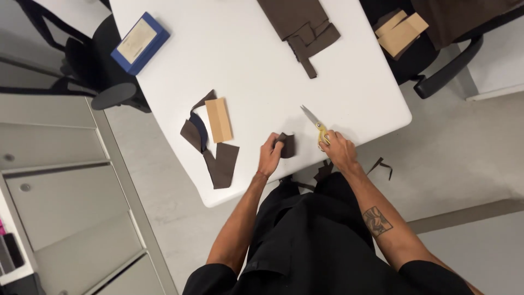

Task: Cutting a leather piece and organizing leather components and paper patterns on a workshop table.

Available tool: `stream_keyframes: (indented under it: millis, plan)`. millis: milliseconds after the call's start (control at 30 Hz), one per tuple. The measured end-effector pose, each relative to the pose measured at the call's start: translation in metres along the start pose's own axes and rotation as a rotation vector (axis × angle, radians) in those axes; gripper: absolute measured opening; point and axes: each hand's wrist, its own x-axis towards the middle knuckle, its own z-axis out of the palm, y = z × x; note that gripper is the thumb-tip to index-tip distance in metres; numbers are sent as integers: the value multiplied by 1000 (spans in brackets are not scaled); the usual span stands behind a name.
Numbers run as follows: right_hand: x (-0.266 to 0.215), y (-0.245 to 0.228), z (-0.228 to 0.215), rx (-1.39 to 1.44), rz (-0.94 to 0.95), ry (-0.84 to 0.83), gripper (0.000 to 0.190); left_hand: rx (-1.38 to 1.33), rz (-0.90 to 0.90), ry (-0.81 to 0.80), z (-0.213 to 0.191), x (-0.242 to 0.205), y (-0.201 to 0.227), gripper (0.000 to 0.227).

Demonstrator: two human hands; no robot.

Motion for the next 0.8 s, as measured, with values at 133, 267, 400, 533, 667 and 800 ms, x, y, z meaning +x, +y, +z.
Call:
stream_keyframes:
  millis: [133, 267, 400, 533, 667, 800]
  plan:
    - [-3, 7, -8, 100, 26, -32, 45, -227, 253, -208, 32, 16, 8, 10]
    - [-5, 25, -50, 364, 160, -83, 43, -494, -20, -372, 75, 17, 61, 13]
    - [11, 20, -179, 1864, 667, -288, 79, -536, -21, -498, 127, 43, 60, 10]
    - [34, 137, -154, 1696, 147, -502, 54, -566, 52, -498, 190, 89, 52, 15]
    - [92, 241, -147, 1620, 151, -319, 19, -512, 81, -155, 228, 107, 112, 31]
    - [170, 279, -187, 1666, 416, 57, 17, -376, 189, 129, 241, 101, 93, 42]
